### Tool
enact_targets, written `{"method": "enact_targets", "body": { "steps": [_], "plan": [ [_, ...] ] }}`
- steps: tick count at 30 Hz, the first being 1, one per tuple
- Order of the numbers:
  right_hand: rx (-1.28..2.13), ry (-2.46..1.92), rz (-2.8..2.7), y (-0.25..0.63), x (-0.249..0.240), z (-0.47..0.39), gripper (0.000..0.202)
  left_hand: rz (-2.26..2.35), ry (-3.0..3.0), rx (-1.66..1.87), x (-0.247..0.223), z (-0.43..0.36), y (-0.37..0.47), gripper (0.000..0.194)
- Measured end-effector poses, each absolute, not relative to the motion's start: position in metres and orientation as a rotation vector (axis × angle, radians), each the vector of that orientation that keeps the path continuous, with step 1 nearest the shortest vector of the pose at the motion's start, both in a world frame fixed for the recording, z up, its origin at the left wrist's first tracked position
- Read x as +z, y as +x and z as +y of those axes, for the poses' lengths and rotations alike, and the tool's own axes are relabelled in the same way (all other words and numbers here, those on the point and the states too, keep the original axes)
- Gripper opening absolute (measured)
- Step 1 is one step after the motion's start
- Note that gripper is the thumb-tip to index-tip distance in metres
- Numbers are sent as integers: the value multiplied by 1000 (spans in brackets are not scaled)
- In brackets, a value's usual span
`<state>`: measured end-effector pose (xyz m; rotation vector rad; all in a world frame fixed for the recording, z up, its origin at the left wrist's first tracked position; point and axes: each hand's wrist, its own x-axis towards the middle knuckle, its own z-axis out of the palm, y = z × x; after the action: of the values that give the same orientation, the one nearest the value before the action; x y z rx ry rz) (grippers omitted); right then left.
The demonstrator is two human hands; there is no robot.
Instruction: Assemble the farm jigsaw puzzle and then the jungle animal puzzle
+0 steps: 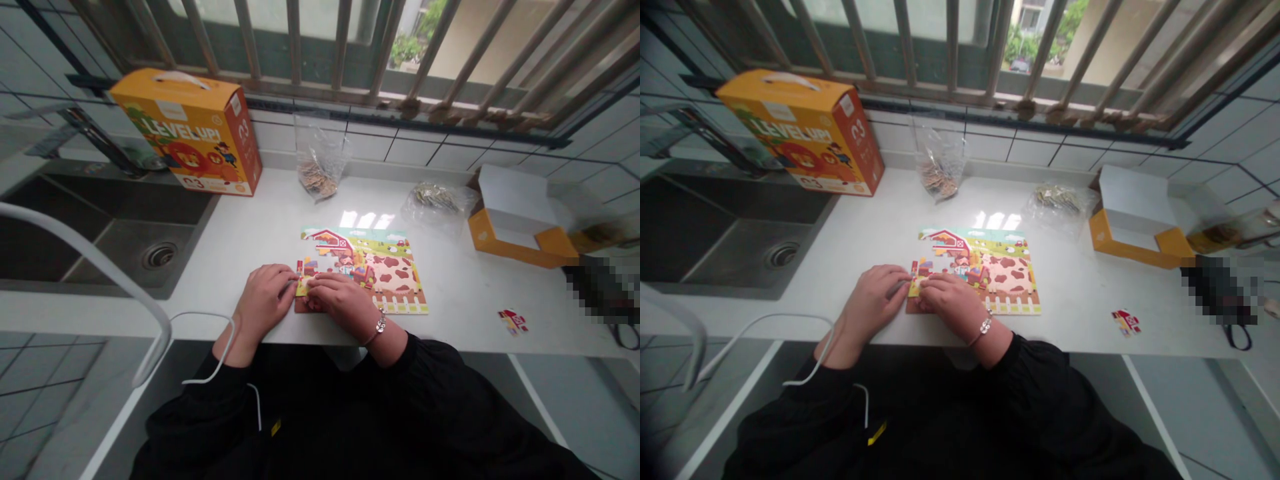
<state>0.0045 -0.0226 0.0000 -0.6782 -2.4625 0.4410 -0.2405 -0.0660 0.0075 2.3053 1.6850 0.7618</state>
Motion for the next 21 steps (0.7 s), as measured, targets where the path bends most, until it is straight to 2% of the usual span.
{"method": "enact_targets", "body": {
  "steps": [21],
  "plan": [
    [271,-633,-2534,7,0,-27,19,1626,2347,826,4,-65,-242,16]
  ]
}}
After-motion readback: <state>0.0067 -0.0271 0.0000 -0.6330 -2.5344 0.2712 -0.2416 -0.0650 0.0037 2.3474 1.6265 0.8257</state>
